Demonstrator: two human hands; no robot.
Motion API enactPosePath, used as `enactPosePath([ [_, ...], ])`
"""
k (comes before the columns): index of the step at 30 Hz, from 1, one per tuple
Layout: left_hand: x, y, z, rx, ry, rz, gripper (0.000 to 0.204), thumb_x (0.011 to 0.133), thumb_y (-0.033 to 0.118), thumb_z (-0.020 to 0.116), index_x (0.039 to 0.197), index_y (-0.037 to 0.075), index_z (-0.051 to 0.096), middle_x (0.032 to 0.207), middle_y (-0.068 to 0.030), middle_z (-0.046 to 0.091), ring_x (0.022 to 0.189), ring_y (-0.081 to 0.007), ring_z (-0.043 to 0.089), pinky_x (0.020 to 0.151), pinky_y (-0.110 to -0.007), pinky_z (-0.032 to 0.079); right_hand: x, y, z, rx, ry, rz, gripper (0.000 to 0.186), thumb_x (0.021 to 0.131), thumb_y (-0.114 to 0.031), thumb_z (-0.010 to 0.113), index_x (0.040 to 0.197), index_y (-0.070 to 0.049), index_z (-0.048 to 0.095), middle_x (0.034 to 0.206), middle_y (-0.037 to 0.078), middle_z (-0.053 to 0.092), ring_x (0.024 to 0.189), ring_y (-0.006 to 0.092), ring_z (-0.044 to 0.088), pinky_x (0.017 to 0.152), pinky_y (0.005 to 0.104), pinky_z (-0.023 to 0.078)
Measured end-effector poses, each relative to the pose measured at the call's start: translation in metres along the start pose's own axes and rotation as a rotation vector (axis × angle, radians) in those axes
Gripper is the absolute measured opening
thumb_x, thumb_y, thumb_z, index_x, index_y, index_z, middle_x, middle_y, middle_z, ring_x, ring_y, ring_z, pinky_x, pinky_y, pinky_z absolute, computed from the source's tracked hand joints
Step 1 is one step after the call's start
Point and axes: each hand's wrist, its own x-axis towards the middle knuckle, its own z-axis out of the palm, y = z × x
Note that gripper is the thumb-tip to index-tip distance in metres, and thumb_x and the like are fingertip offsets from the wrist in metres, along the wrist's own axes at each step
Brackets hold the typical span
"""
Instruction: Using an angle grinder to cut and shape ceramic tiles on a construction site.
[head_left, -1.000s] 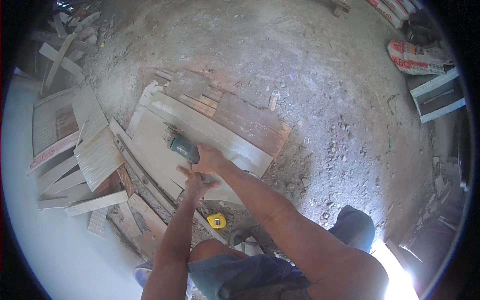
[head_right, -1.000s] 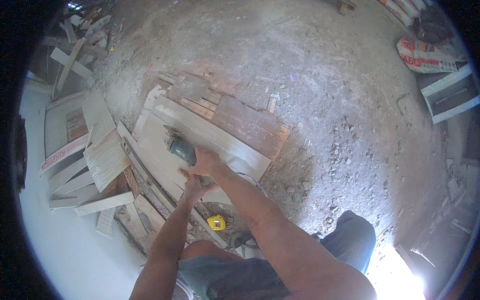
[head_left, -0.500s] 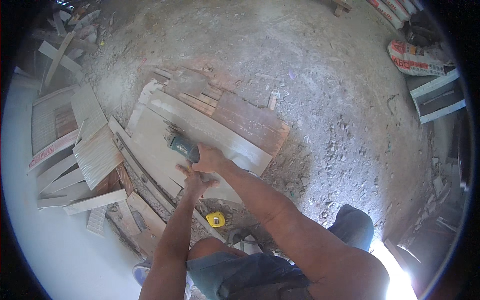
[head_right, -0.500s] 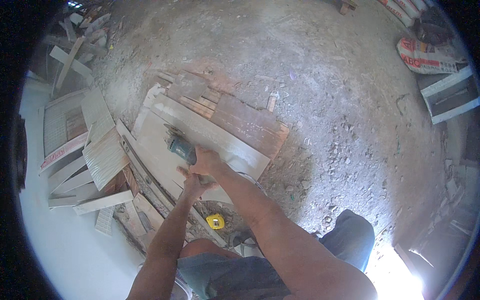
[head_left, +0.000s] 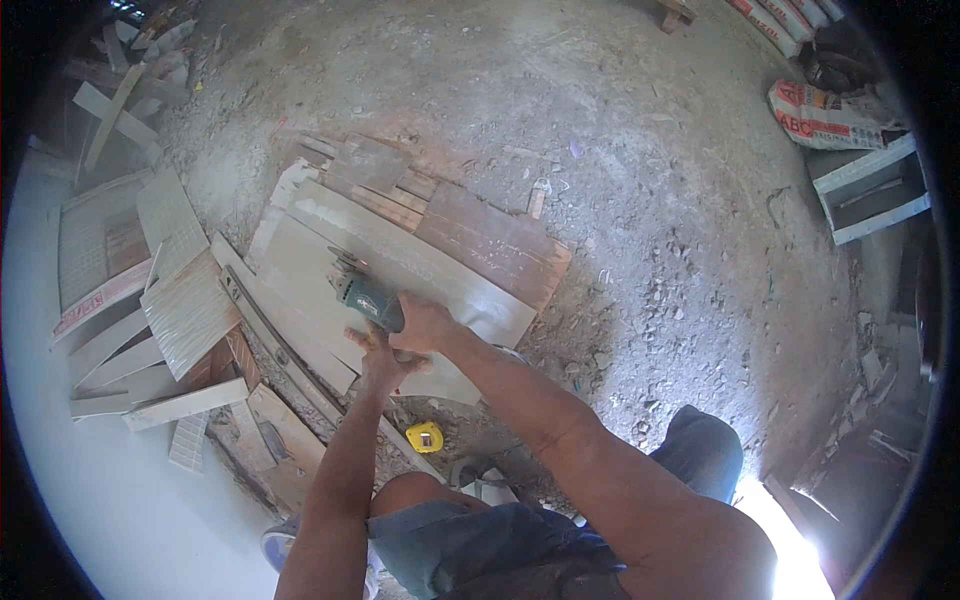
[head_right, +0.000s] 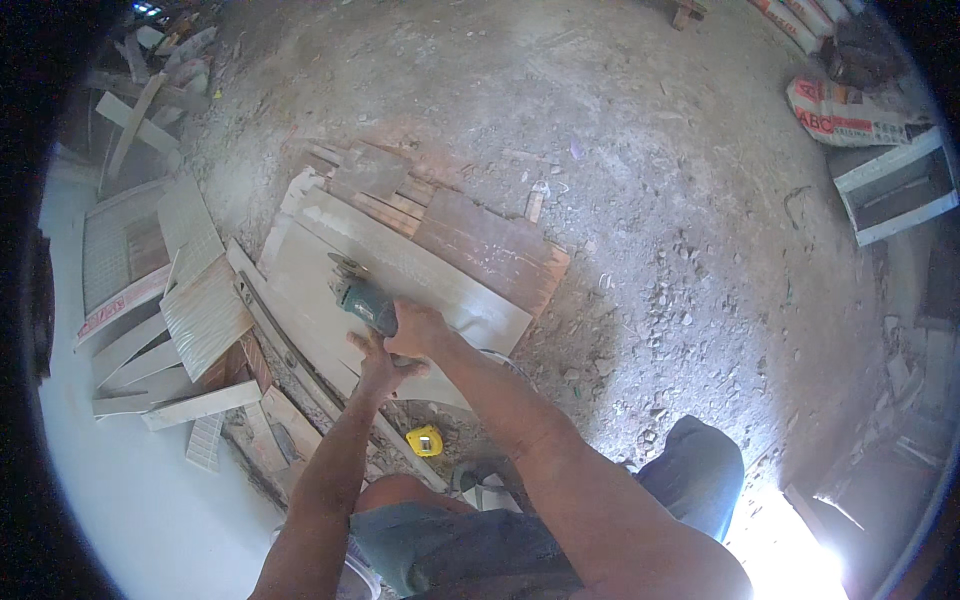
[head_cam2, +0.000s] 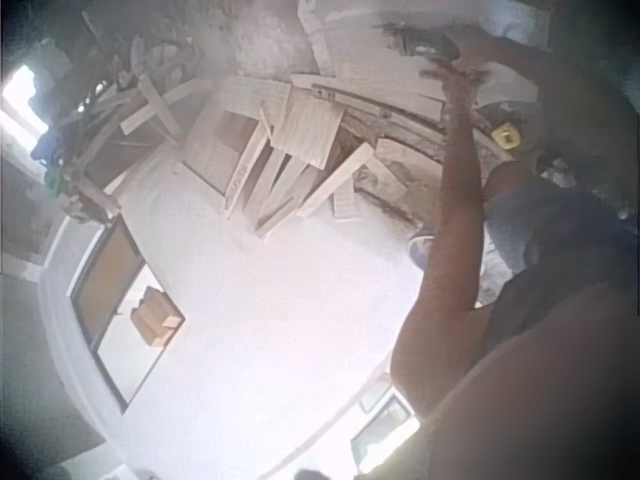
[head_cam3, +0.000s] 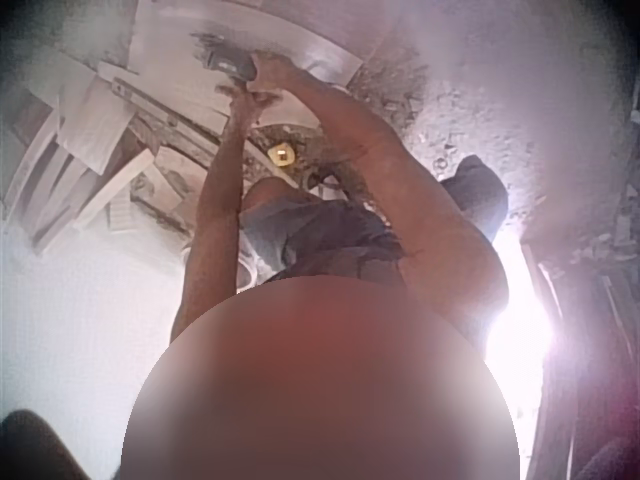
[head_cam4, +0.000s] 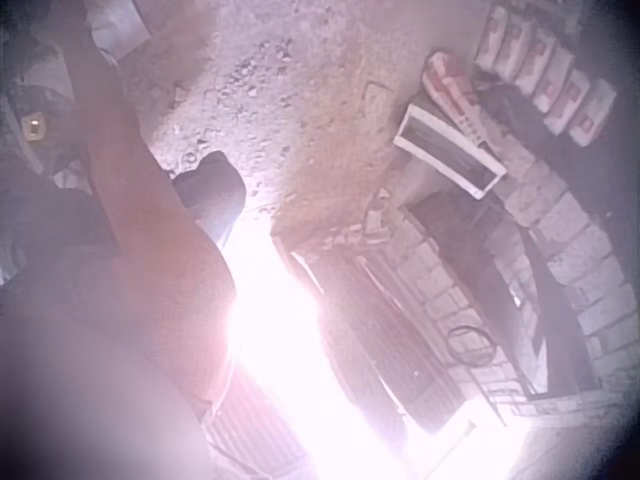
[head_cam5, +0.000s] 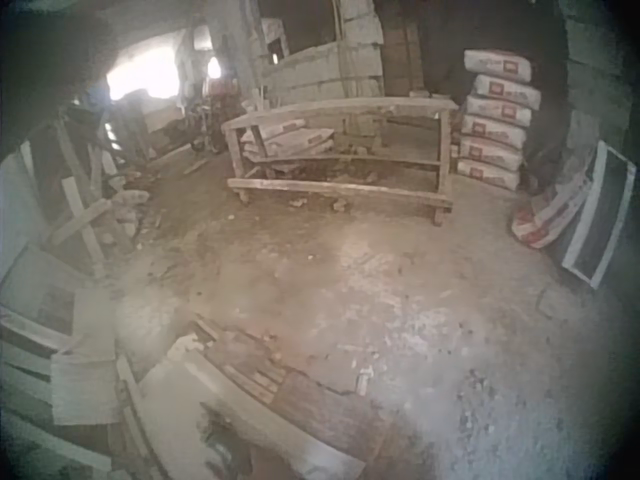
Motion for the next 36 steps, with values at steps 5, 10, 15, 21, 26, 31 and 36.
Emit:
enactPosePath([
  [5, -0.002, 0.019, -0.014, -0.098, -0.130, -0.157, 0.150, 0.064, 0.041, 0.095, 0.156, 0.005, -0.019, 0.146, -0.0538, -0.015, 0.116, -0.0526, 0.059, 0.089, -0.044, 0.061, 0.006, 0.002, 0.004, -0.014, 0.000, 0.008, 0.083, 0.070, -0.039, 0.075, 0.136, 0.002, 0.046, 0.127, 0.026, 0.063, 0.119, 0.0370, 0.063, 0.102, 0.0448, 0.050],
  [10, -0.003, 0.038, -0.023, -0.121, -0.186, -0.198, 0.153, 0.062, 0.048, 0.094, 0.156, 0.003, -0.019, 0.153, -0.0459, -0.017, 0.126, -0.0503, 0.054, 0.102, -0.047, 0.053, 0.010, 0.012, 0.013, -0.005, 0.038, 0.009, 0.083, 0.070, -0.039, 0.076, 0.136, 0.001, 0.046, 0.123, 0.026, 0.065, 0.116, 0.0376, 0.065, 0.100, 0.0456, 0.051],
  [15, -0.006, 0.036, -0.026, -0.049, -0.188, -0.205, 0.154, 0.061, 0.053, 0.093, 0.155, 0.003, -0.018, 0.154, -0.0465, -0.011, 0.127, -0.0497, 0.054, 0.101, -0.048, 0.053, 0.004, 0.007, 0.009, 0.000, 0.018, 0.019, 0.081, 0.069, -0.039, 0.076, 0.133, 0.002, 0.046, 0.123, 0.026, 0.065, 0.116, 0.0378, 0.064, 0.099, 0.0457, 0.051],
  [21, 0.005, 0.005, -0.002, 0.082, -0.086, -0.034, 0.152, 0.064, 0.044, 0.093, 0.154, 0.005, -0.023, 0.151, -0.0507, 0.005, 0.106, -0.0490, 0.066, 0.061, -0.042, 0.065, -0.007, 0.015, 0.010, -0.030, 0.027, -0.021, 0.082, 0.070, -0.041, 0.075, 0.133, 0.002, 0.046, 0.123, 0.026, 0.065, 0.114, 0.0381, 0.065, 0.097, 0.0456, 0.052],
  [26, 0.007, -0.038, 0.009, 0.165, 0.063, 0.007, 0.150, 0.064, 0.042, 0.093, 0.155, 0.007, -0.021, 0.150, -0.0513, -0.007, 0.116, -0.0507, 0.060, 0.066, -0.043, 0.066, -0.012, 0.013, 0.021, -0.029, 0.043, -0.030, 0.087, 0.070, -0.044, 0.073, 0.138, 0.001, 0.042, 0.123, 0.026, 0.064, 0.115, 0.0376, 0.064, 0.098, 0.0452, 0.052],
  [31, -0.002, 0.042, -0.018, -0.035, -0.147, -0.173, 0.147, 0.067, 0.039, 0.092, 0.155, 0.008, -0.021, 0.149, -0.0511, -0.013, 0.115, -0.0523, 0.060, 0.060, -0.040, 0.066, -0.016, 0.033, 0.015, -0.062, 0.009, 0.023, 0.089, 0.069, -0.045, 0.073, 0.139, 0.001, 0.041, 0.122, 0.027, 0.064, 0.115, 0.0375, 0.064, 0.098, 0.0444, 0.052],
  [36, -0.001, 0.013, -0.009, -0.077, -0.083, -0.098, 0.145, 0.068, 0.036, 0.091, 0.156, 0.010, -0.021, 0.149, -0.0515, -0.013, 0.113, -0.0526, 0.061, 0.058, -0.040, 0.066, -0.021, 0.018, 0.006, -0.017, -0.039, 0.031, 0.091, 0.070, -0.043, 0.072, 0.142, 0.003, 0.040, 0.132, 0.026, 0.059, 0.122, 0.0386, 0.059, 0.103, 0.0450, 0.048],
])
